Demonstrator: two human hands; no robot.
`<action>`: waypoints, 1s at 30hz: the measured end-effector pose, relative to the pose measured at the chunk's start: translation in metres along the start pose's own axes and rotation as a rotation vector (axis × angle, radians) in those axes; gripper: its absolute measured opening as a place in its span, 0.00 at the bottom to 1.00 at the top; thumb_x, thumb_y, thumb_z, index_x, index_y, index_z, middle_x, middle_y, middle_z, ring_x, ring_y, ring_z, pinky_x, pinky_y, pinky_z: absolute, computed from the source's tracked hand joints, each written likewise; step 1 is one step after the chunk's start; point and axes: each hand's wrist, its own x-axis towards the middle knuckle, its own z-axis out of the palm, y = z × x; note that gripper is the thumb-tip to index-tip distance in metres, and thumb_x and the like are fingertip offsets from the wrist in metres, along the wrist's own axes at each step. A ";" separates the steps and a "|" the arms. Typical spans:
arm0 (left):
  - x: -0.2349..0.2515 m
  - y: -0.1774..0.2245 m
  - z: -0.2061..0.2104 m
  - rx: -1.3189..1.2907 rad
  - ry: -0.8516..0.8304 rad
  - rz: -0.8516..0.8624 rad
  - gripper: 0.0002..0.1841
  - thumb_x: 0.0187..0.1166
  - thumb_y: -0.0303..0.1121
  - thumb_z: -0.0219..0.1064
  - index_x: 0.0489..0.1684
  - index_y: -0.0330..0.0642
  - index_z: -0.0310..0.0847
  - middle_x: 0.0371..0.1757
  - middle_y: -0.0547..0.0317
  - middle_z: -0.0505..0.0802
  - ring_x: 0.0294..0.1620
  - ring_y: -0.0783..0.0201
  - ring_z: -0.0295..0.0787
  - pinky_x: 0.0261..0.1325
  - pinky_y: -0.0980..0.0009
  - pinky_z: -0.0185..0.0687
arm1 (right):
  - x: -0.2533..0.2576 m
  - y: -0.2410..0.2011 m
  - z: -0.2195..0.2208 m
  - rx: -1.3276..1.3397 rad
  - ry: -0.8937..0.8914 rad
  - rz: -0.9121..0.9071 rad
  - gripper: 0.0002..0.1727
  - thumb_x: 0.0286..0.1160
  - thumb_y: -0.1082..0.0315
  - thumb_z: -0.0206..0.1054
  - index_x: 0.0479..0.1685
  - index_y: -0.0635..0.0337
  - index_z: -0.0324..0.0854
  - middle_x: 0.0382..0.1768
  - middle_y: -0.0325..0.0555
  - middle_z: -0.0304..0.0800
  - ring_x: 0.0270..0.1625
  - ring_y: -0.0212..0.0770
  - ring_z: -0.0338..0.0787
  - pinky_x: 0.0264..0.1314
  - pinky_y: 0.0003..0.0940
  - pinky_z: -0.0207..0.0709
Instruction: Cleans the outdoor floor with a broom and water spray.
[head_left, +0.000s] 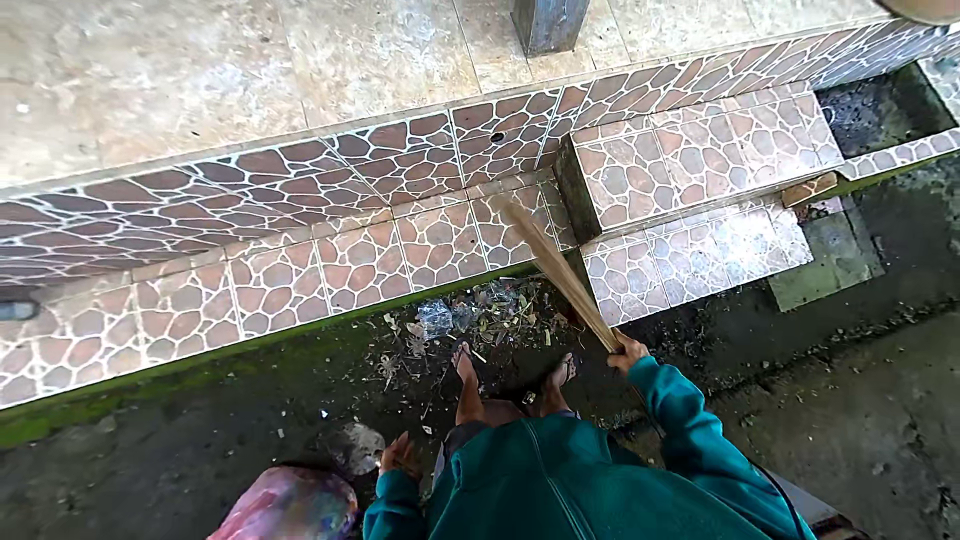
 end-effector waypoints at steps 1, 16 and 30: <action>0.001 -0.002 0.001 -0.009 0.014 -0.006 0.24 0.92 0.41 0.41 0.77 0.34 0.64 0.66 0.45 0.79 0.56 0.59 0.78 0.60 0.58 0.74 | 0.004 0.004 0.002 0.095 0.048 0.024 0.50 0.66 0.71 0.76 0.94 0.57 0.55 0.69 0.70 0.83 0.66 0.66 0.88 0.70 0.63 0.78; 0.012 -0.006 -0.010 -0.026 0.029 -0.020 0.24 0.92 0.40 0.41 0.78 0.35 0.63 0.67 0.45 0.79 0.57 0.58 0.78 0.61 0.56 0.73 | 0.005 0.005 0.006 0.098 0.055 0.004 0.50 0.64 0.71 0.77 0.93 0.57 0.57 0.68 0.70 0.84 0.65 0.66 0.88 0.70 0.63 0.78; 0.003 -0.001 0.000 -0.032 0.044 -0.018 0.22 0.92 0.39 0.42 0.76 0.35 0.65 0.62 0.47 0.80 0.52 0.60 0.78 0.58 0.59 0.74 | 0.021 -0.010 0.023 -0.196 -0.146 -0.085 0.50 0.69 0.67 0.76 0.95 0.54 0.52 0.75 0.67 0.80 0.77 0.66 0.80 0.82 0.64 0.68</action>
